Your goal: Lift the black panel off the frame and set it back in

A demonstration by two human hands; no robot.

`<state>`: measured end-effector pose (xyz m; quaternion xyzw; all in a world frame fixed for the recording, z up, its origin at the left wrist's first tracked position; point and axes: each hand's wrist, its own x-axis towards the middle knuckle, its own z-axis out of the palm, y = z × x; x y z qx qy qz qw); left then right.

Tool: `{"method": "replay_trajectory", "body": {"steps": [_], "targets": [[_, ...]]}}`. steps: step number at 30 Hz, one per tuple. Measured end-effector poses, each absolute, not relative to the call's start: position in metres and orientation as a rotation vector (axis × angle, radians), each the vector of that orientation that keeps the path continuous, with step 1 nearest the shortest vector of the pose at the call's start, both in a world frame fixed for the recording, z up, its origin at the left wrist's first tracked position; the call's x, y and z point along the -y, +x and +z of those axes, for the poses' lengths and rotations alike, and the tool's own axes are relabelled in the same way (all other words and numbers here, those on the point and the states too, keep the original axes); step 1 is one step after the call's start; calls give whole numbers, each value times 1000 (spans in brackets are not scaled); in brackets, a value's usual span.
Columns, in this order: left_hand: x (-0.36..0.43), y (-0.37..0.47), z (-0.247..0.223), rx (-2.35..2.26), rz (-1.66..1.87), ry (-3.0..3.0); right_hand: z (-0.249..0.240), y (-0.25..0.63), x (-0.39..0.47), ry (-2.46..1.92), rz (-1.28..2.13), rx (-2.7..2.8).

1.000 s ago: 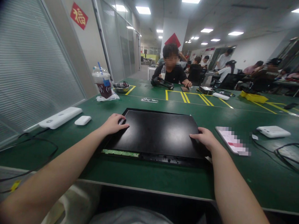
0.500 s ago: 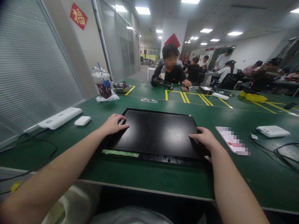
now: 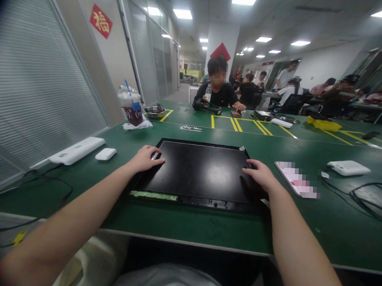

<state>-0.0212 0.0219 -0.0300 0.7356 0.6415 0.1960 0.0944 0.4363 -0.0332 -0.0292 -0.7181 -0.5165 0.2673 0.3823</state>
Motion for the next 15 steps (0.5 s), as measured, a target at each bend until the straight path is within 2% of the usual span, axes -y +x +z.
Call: {"method": "replay_trajectory", "body": {"steps": [10,15], "targets": [[-23,-23,-22,-1916,525,2242,-35,450,27,-1897,548,1298],[-32,-32,-26,-2071,430,2257,-39,459,24,-1930,520,1277]]}}
